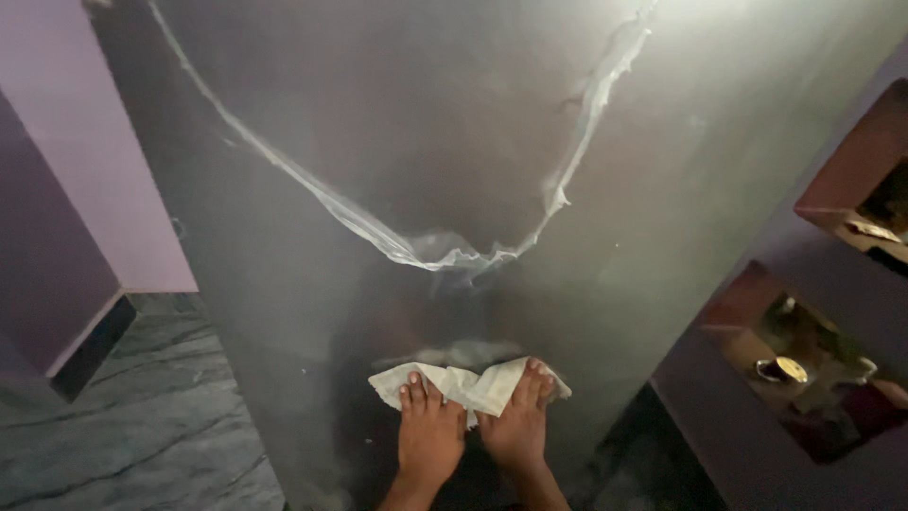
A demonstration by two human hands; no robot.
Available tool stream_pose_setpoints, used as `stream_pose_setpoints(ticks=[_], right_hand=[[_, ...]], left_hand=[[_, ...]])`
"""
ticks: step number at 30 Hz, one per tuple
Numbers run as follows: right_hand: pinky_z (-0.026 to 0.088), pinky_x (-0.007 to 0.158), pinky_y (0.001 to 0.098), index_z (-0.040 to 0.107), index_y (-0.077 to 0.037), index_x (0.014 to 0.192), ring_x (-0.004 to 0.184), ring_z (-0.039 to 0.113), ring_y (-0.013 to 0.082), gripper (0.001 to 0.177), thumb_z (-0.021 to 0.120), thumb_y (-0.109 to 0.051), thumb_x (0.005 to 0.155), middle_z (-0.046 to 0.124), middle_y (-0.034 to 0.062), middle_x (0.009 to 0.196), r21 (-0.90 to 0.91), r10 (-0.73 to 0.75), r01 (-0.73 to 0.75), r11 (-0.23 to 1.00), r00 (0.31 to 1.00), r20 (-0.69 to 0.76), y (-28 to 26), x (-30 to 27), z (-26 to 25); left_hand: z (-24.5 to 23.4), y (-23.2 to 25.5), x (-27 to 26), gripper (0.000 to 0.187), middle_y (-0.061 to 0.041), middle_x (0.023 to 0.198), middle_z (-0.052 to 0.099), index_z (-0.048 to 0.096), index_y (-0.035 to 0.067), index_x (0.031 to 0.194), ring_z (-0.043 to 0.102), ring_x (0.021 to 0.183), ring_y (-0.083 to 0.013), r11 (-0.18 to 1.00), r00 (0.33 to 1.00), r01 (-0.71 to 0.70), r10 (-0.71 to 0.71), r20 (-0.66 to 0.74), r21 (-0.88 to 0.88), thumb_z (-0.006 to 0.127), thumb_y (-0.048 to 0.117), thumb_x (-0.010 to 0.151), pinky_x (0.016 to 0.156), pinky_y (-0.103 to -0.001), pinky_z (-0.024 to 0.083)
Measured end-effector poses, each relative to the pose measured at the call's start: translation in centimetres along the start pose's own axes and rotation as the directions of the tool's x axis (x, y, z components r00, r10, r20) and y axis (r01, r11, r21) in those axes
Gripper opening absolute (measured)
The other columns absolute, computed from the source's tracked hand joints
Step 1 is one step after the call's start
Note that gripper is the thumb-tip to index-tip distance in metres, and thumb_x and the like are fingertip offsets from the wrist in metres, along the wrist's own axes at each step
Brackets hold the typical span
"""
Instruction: The person wipes a dark vertical surface with a white cloth using both hands. The person moves the cloth in circular and back-and-forth motions across the surface, focusing on different areas throughout the clip.
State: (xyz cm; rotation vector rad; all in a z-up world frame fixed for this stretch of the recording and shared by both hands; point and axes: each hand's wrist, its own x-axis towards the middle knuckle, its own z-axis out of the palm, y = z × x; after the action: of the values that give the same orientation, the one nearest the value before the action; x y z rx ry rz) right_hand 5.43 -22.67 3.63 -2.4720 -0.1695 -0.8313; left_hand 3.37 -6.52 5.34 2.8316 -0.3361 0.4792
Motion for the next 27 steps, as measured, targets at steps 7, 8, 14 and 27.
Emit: stream_pose_setpoints(ticks=[7, 8, 14, 27], right_hand=[[0.012, 0.116, 0.0624, 0.018, 0.026, 0.144, 0.142, 0.018, 0.0631, 0.106, 0.058, -0.058, 0.094, 0.020, 0.0505, 0.147, -0.191, -0.037, 0.068, 0.979, 0.986, 0.161, 1.8, -3.6, 1.6], [0.012, 0.117, 0.0644, 0.022, 0.022, 0.144, 0.142, 0.018, 0.0626, 0.097, 0.056, -0.054, 0.094, 0.020, 0.0500, 0.148, -0.271, -0.104, 0.153, 0.950, 0.977, 0.185, 1.7, -4.1, 1.9], [0.014, 0.120, 0.0647, 0.033, 0.008, 0.148, 0.145, 0.015, 0.0613, 0.076, 0.058, -0.035, 0.091, 0.017, 0.0454, 0.154, -0.293, -0.177, 0.244, 0.924, 0.956, 0.235, 0.8, -7.2, 1.8], [-0.004, 0.123, 0.0633, 0.017, 0.000, 0.161, 0.153, -0.011, 0.0557, 0.102, 0.074, -0.044, 0.089, -0.007, 0.0389, 0.165, 0.217, -0.166, 0.234, 0.948, 0.942, -0.291, 3.1, 2.4, -3.4]], left_hand=[[4.2, 0.0, -3.2, 0.031, -0.032, 0.151, 0.036, 0.060, 0.005, 0.121, 0.020, 0.149, -0.0514, 0.997, 0.987, -0.081, 0.082, 0.139, -0.019, 0.049, 0.026, 0.101, 0.121, -0.062, 0.012], [4.9, 0.0, -3.5, 0.034, -0.032, 0.151, 0.036, 0.058, 0.004, 0.123, 0.019, 0.149, -0.0513, 0.995, 0.983, -0.098, 0.099, 0.154, -0.017, 0.050, 0.025, 0.099, 0.121, -0.062, 0.012], [7.1, 0.7, -5.4, 0.049, -0.033, 0.147, 0.040, 0.055, 0.000, 0.134, 0.025, 0.144, -0.0509, 0.981, 0.970, -0.188, 0.193, -0.150, 0.045, 0.054, 0.020, 0.090, 0.118, -0.061, 0.014], [1.9, 4.3, 1.4, 0.051, -0.035, 0.136, 0.044, 0.051, 0.001, 0.137, 0.037, 0.132, -0.0581, 0.975, 0.927, -0.191, 0.141, -0.348, -0.116, 0.061, 0.029, 0.095, 0.110, -0.067, 0.028]])
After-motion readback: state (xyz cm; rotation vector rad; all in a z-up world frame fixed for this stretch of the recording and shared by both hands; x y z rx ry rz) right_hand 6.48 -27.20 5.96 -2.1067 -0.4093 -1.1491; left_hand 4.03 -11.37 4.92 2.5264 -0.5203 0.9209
